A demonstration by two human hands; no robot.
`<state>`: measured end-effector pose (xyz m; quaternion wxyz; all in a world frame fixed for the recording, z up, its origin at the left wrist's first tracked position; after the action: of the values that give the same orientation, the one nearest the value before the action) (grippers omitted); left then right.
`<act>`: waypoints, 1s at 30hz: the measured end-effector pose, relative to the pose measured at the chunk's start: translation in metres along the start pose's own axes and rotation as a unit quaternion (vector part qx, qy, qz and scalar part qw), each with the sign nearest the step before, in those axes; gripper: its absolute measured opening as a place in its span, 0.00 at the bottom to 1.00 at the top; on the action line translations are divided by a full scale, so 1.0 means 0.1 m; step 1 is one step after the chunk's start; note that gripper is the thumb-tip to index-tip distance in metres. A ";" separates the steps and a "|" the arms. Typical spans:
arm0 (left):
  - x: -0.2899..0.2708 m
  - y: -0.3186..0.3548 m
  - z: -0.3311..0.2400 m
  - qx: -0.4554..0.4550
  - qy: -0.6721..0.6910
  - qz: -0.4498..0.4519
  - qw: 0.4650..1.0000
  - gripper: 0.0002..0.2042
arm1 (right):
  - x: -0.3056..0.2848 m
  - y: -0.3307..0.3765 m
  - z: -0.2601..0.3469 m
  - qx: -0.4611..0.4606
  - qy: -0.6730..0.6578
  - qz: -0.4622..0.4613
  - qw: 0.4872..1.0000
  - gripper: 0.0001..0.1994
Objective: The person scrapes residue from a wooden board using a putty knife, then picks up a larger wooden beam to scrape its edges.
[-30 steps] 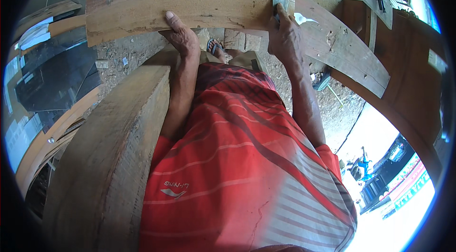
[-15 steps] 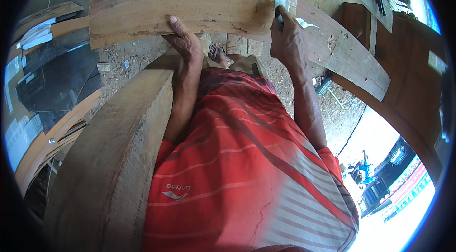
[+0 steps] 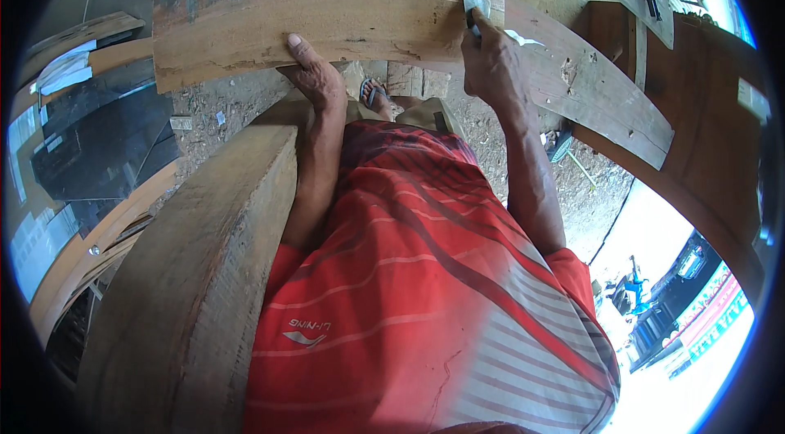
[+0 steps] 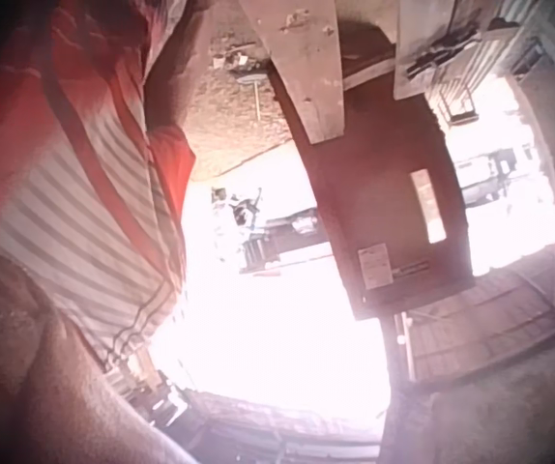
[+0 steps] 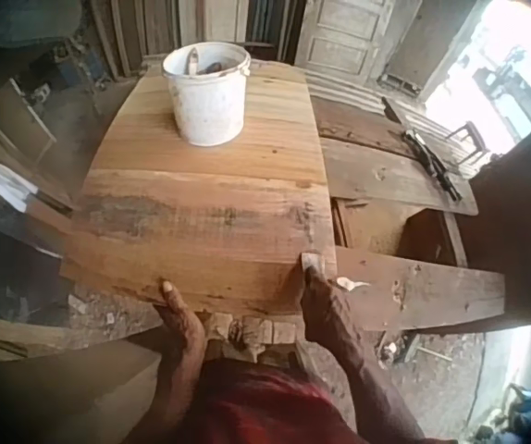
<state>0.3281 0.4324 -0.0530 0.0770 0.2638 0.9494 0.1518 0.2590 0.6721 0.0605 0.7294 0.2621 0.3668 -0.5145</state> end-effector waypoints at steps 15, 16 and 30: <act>-0.02 -0.03 0.08 -0.012 0.041 0.022 0.999 0.42 | 0.03 0.37 0.00 -0.038 0.057 0.008 0.998 0.20; 0.01 0.00 0.05 -0.017 0.059 0.023 0.998 0.42 | -0.07 0.39 0.04 -0.037 0.058 0.006 0.998 0.20; 0.02 -0.06 0.08 -0.011 0.085 0.014 0.996 0.42 | -1.68 -0.62 -0.37 -0.100 0.126 0.216 0.963 0.21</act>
<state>0.3253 0.4309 -0.0627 -0.0035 0.2622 0.9470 0.1855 0.1564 0.7735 0.1738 0.7936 0.3233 0.4402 -0.2683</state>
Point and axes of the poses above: each hand's wrist, its own y-axis away from the middle knuckle, its own x-axis out of the palm, z = x × y, the point moved 1 cm from there along -y, towards the middle knuckle, and after that the axes turned 12 degrees about -x, right-handed, at the moved point
